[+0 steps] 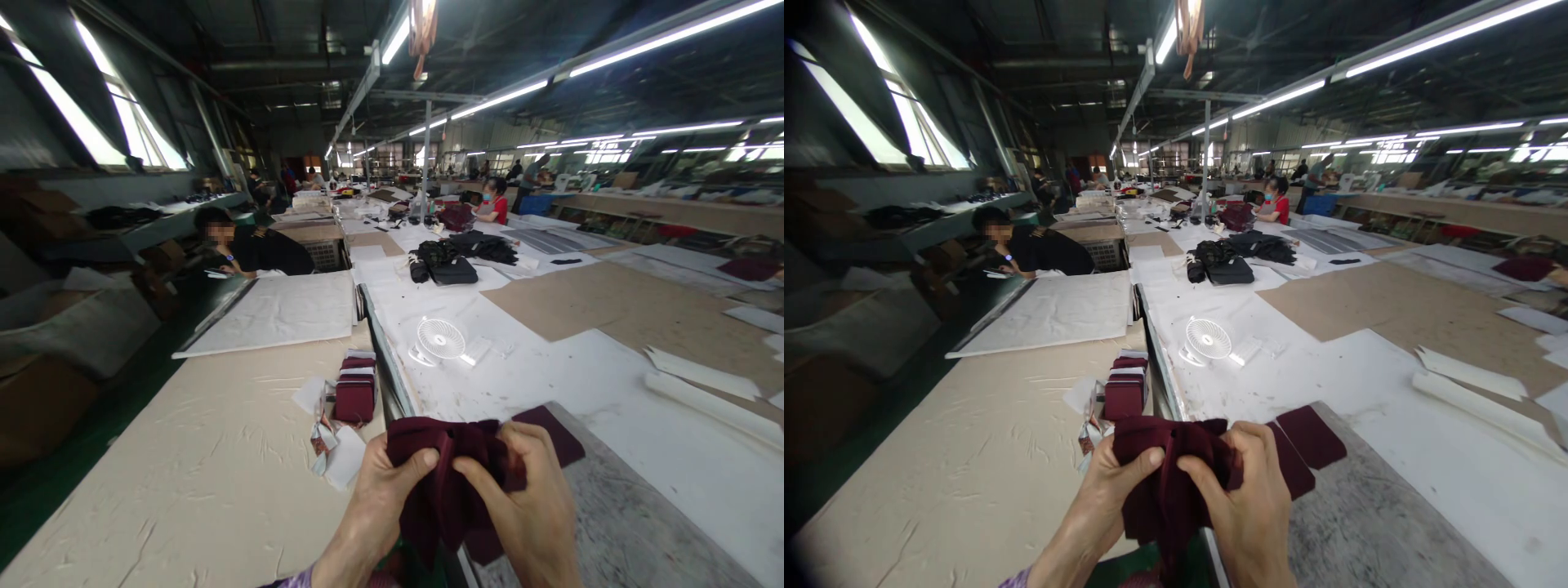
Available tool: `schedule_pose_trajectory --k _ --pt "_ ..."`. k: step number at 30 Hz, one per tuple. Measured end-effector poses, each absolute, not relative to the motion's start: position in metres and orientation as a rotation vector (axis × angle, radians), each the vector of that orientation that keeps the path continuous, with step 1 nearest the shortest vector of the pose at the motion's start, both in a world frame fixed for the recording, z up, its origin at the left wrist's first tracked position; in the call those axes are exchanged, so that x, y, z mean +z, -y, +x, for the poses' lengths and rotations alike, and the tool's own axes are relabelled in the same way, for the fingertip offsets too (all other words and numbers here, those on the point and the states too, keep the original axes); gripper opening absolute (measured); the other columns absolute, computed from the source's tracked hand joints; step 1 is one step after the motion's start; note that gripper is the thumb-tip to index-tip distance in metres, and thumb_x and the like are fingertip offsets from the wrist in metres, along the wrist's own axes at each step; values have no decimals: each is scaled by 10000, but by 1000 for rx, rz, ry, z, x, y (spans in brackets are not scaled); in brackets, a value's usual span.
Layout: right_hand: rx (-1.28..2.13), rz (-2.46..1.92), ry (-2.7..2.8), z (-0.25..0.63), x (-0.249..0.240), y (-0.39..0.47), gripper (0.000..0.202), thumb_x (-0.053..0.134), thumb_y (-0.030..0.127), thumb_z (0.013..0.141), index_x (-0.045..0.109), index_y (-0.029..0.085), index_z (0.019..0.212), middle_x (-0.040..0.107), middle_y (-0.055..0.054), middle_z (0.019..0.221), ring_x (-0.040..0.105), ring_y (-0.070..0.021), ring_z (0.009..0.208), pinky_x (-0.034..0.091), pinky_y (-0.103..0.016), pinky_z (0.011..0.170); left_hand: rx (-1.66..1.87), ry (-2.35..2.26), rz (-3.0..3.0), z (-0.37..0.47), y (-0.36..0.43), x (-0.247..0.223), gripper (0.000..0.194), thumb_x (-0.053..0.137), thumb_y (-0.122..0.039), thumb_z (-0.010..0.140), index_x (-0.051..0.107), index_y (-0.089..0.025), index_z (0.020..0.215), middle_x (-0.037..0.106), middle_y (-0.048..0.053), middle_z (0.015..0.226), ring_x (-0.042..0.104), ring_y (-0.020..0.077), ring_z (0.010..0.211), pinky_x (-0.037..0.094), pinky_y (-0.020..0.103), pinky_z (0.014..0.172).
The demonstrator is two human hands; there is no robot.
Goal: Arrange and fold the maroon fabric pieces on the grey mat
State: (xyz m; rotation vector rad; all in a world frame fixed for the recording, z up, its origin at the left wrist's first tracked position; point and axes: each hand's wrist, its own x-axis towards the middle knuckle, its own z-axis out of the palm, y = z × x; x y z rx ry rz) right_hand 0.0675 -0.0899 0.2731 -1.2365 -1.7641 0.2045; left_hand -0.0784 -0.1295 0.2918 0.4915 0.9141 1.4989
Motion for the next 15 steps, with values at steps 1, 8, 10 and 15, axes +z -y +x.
schedule_pose_trajectory --k 1,8,10,15 --pt "216 -1255 1748 67 273 91 359 675 497 711 494 212 832 528 -19 843 506 -126 595 460 -273 511 1502 -915 496 -78 130 293 174 791 -223 622 727 -157 769 743 10 717 638 103 627 514 192 620" --pt "-86 -1142 1685 60 279 95 362 726 372 720 524 199 966 470 -64 891 503 -168 687 478 -317 573 1538 -903 450 -77 132 295 173 776 -220 643 718 -163 795 745 20 727 652 122 646 527 219 647" --pt "-122 -1105 1679 60 280 92 347 724 338 731 524 184 969 483 -70 902 515 -168 702 476 -310 577 1547 -903 443 -76 132 294 169 766 -216 655 718 -165 809 745 24 727 657 132 653 529 232 657" --pt "12 -968 1903 63 281 86 187 689 300 766 564 192 853 578 -38 774 544 -183 726 479 -334 640 1553 -885 470 -75 129 293 143 746 -211 681 725 -162 814 742 22 720 650 125 645 524 225 648"
